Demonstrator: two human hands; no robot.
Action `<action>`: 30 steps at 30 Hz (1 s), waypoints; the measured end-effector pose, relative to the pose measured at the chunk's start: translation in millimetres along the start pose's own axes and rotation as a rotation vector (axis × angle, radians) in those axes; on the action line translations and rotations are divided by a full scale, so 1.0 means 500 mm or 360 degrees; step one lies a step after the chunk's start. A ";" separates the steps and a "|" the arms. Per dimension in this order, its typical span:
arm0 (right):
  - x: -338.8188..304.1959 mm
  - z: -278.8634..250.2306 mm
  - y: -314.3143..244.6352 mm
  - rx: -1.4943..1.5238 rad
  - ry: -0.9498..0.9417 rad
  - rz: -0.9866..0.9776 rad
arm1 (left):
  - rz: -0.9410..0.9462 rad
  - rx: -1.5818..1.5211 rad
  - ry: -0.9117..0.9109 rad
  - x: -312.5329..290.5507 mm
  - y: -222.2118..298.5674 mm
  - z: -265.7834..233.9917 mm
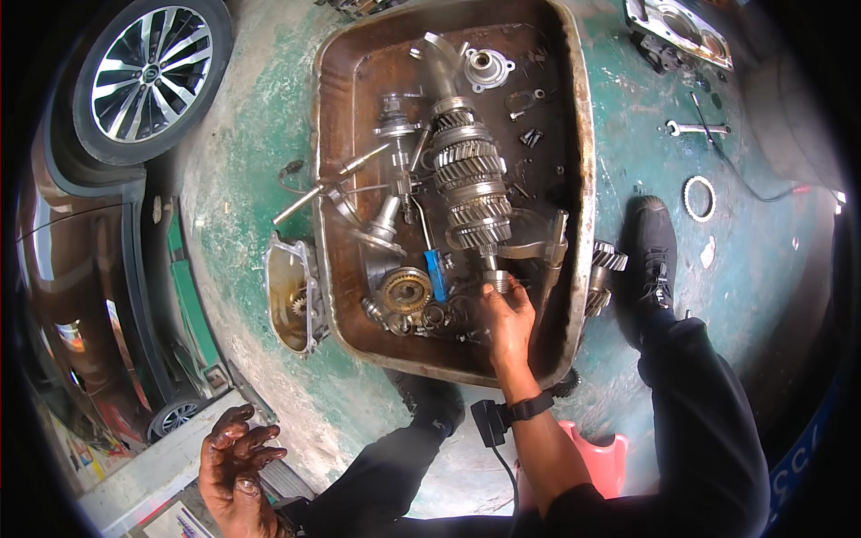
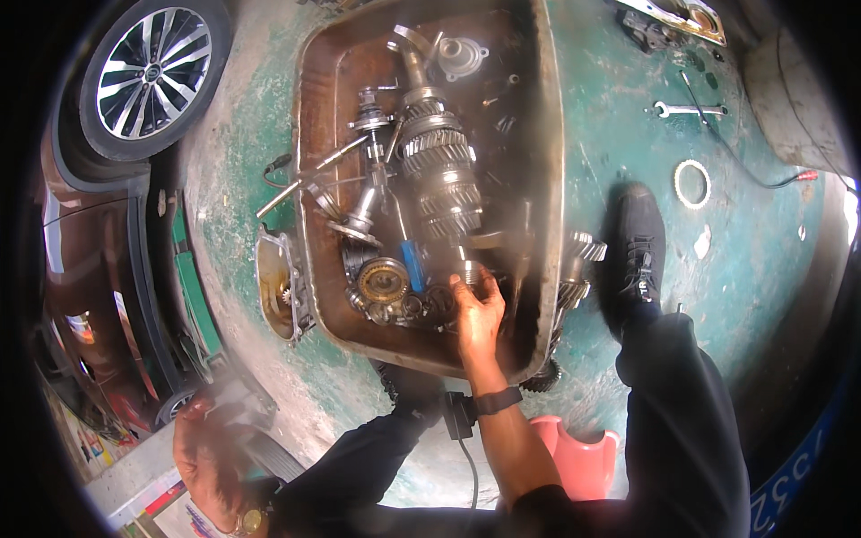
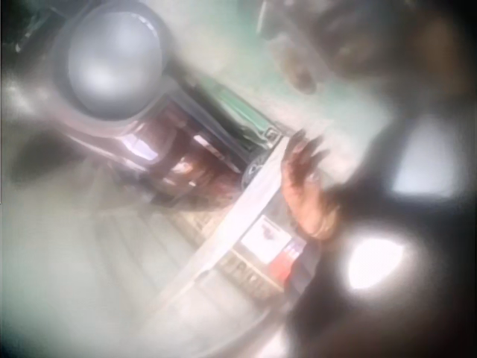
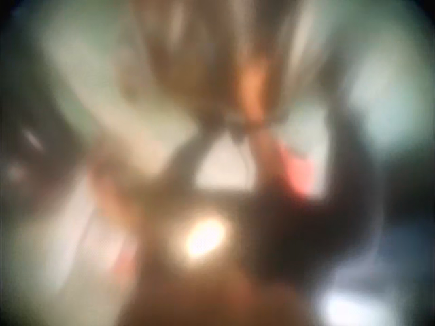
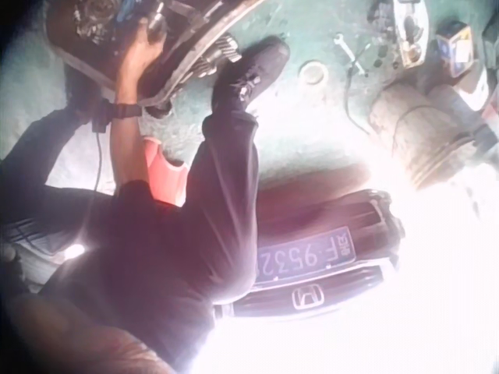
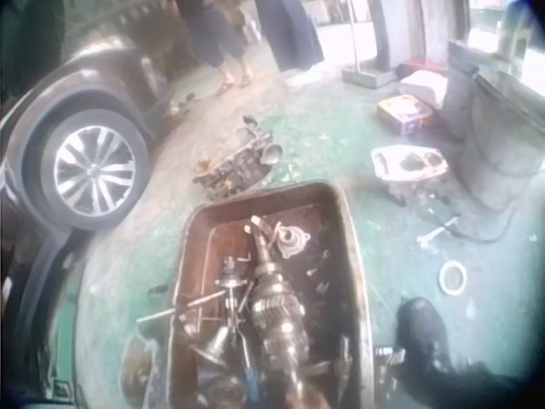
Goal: The person handles various disassembled transmission components in a metal tray, picking up gears and shafts to examine them. They rotate and inspect individual parts by hand, occasionally placing them back into the tray while another person works under a raised vehicle nearby.
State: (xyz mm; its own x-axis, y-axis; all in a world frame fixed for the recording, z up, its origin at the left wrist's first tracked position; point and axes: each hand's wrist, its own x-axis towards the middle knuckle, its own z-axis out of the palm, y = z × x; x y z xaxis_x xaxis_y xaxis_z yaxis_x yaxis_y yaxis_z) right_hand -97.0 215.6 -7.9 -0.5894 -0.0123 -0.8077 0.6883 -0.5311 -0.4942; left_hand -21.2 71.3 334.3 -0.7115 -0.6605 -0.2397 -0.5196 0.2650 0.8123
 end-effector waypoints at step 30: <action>0.068 0.035 -0.008 -0.0253 -0.0094 -0.0386 | 0.0046 -0.0020 0.0016 -0.016 -0.007 -0.036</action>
State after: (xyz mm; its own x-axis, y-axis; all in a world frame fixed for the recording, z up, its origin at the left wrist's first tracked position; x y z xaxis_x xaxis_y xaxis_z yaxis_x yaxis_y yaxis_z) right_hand -127.2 202.5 -27.9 -0.7652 0.0468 -0.6421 0.5791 -0.3855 -0.7183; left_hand -5.1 63.0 343.2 -0.7215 -0.6596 -0.2105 -0.4925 0.2752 0.8256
